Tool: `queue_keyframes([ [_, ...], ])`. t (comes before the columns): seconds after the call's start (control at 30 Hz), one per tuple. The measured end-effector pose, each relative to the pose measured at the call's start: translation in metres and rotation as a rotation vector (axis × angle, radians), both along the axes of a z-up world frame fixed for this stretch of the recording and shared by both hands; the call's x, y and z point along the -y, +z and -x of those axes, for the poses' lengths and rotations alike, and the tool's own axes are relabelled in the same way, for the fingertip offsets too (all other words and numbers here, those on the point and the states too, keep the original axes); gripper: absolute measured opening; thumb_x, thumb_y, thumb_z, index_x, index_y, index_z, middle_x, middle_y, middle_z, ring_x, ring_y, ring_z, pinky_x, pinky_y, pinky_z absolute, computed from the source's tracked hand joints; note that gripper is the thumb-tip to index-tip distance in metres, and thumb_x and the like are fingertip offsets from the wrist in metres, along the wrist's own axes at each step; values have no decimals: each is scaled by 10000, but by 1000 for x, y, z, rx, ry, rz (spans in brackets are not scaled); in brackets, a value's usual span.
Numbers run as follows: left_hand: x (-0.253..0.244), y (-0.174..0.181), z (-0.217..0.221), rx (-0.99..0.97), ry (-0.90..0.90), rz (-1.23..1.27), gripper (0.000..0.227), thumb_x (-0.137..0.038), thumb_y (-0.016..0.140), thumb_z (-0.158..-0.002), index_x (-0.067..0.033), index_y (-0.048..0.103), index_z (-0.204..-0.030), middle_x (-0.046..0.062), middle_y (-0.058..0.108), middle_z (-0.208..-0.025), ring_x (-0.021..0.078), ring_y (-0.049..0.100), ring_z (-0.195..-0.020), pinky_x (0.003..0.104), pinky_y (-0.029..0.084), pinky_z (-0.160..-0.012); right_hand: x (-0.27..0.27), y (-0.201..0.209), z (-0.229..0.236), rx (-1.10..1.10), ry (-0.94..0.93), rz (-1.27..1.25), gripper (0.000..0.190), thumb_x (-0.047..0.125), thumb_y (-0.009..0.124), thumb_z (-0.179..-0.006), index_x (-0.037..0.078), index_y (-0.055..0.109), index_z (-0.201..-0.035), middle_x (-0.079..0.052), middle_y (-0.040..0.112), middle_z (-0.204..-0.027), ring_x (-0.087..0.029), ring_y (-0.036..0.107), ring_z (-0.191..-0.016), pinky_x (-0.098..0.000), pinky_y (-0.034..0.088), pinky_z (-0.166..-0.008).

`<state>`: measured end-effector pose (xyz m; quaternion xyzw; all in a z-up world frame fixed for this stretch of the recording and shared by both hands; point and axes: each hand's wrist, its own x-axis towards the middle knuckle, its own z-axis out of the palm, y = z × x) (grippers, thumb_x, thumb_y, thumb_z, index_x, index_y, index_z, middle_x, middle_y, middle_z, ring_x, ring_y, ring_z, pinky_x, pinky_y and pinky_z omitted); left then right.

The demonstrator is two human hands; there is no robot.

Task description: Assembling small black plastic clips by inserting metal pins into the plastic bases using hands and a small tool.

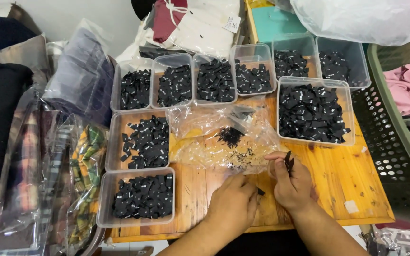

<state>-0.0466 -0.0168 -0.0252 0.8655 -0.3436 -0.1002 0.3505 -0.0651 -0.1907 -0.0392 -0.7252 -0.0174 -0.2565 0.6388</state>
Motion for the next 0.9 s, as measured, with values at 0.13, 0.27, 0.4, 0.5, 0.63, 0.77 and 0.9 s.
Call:
queue_keyframes([
  [0.13, -6, 41, -10, -149, 52, 169, 198, -123, 584, -951, -7, 724, -1029, 117, 579, -936, 282, 555, -953, 414, 503, -759, 1, 0, 1, 2, 26, -36, 294, 219, 450, -1097, 2, 646, -1131, 9, 412, -631, -104, 399, -558, -247, 362, -544],
  [0.27, -12, 54, -19, -439, 177, 176, 99, -129, 602, -966, -98, 696, -969, 38, 685, -874, 165, 636, -784, 307, 523, -721, 2, 4, 2, -62, 27, 8, 237, 159, 489, -1062, 23, 678, -1106, 20, 426, -611, -88, 408, -527, -235, 334, -509],
  [0.4, -15, 59, -21, -629, 267, 192, 102, -152, 662, -959, -120, 731, -1027, -2, 742, -868, 107, 673, -746, 248, 565, -715, 4, 8, 5, -176, -66, 180, 202, 219, 562, -1017, 109, 726, -1055, 28, 556, -617, -82, 505, -532, -237, 414, -536],
  [0.5, -15, 65, -18, -680, 265, 224, 293, -128, 640, -950, -106, 717, -1232, 13, 747, -950, 98, 713, -788, 226, 596, -743, 5, 9, 5, -213, -85, 215, 189, 211, 572, -1008, 127, 736, -1054, 49, 555, -607, -61, 482, -509, -223, 396, -520],
  [0.63, -15, 56, -20, -716, 326, 312, 312, -84, 679, -922, -118, 763, -1221, 4, 725, -944, 86, 643, -796, 211, 565, -712, 6, 7, 3, -181, -67, 233, 194, 214, 569, -1008, 123, 735, -1054, 47, 571, -616, -76, 525, -544, -233, 432, -567],
  [0.77, -17, 55, -28, -529, 376, 518, 326, -17, 708, -882, -90, 753, -1197, 41, 759, -965, 114, 686, -838, 231, 588, -737, 2, 13, 0, -260, -57, 333, 165, 245, 636, -956, 169, 766, -1024, 67, 626, -672, -81, 543, -585, -240, 441, -619],
  [0.9, -13, 59, -34, -400, 457, 595, 294, -31, 720, -871, -84, 750, -1158, 32, 751, -932, 115, 699, -818, 238, 614, -755, -3, 8, -1, -383, -56, 314, 132, 220, 710, -894, 181, 792, -989, 83, 719, -711, -64, 566, -581, -235, 461, -631],
])
